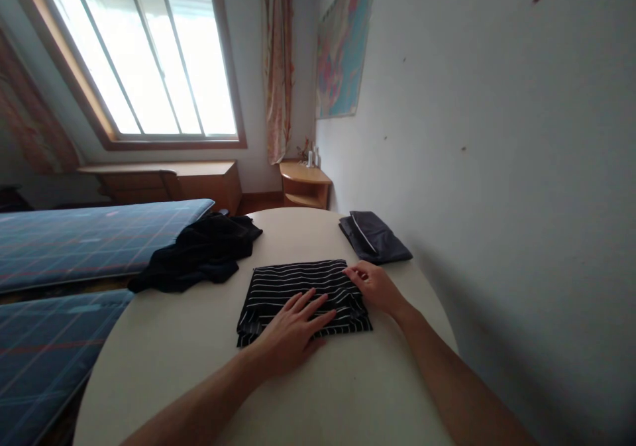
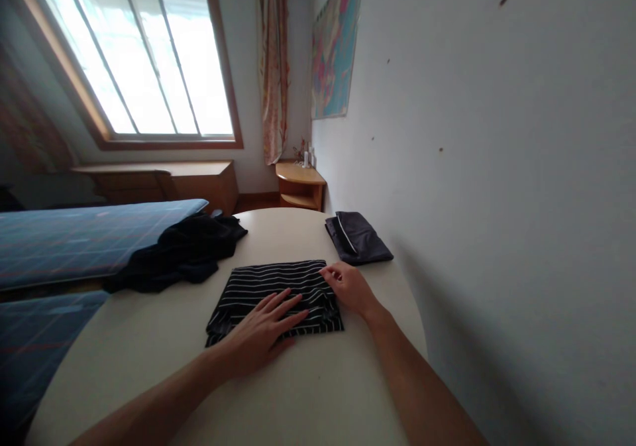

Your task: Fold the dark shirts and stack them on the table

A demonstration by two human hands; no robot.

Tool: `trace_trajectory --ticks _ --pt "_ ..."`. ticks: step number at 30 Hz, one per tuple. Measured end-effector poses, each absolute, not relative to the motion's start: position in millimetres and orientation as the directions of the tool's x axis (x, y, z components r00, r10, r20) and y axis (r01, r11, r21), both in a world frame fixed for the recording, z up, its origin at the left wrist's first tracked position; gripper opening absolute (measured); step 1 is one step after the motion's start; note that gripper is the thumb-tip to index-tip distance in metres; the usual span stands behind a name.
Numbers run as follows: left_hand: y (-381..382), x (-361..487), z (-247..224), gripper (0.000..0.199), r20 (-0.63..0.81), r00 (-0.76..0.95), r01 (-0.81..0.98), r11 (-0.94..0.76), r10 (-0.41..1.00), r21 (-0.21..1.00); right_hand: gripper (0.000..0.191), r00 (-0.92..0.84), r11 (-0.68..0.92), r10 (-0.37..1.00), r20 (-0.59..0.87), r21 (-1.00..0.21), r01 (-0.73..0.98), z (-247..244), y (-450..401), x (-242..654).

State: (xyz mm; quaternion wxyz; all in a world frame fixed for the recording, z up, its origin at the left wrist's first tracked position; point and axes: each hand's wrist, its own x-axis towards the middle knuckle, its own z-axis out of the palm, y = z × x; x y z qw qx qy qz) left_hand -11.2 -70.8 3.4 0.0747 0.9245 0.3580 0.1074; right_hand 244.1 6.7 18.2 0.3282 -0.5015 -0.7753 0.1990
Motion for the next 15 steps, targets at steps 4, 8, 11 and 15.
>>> trace_trajectory --ticks 4,8,11,15 --pt "-49.3 -24.8 -3.1 0.06 0.202 0.708 0.665 -0.735 0.676 0.13 0.028 -0.411 0.545 0.839 0.357 -0.558 0.626 12.8 7.3 244.2" --pt "-39.3 -35.4 -4.4 0.06 0.295 0.613 0.732 -0.667 0.733 0.137 0.022 -0.541 0.641 0.767 0.346 -0.452 0.619 10.9 2.5 240.8" --pt "-36.8 -39.2 -4.8 0.055 0.295 0.549 0.758 -0.615 0.782 0.219 0.022 -0.59 0.669 0.741 0.321 -0.428 0.608 14.2 -3.9 235.5" --pt "-31.3 -47.1 -5.2 0.052 0.26 0.589 0.685 -0.643 0.765 0.343 0.032 -0.676 0.722 0.675 0.296 -0.457 0.52 22.9 -18.3 222.2"
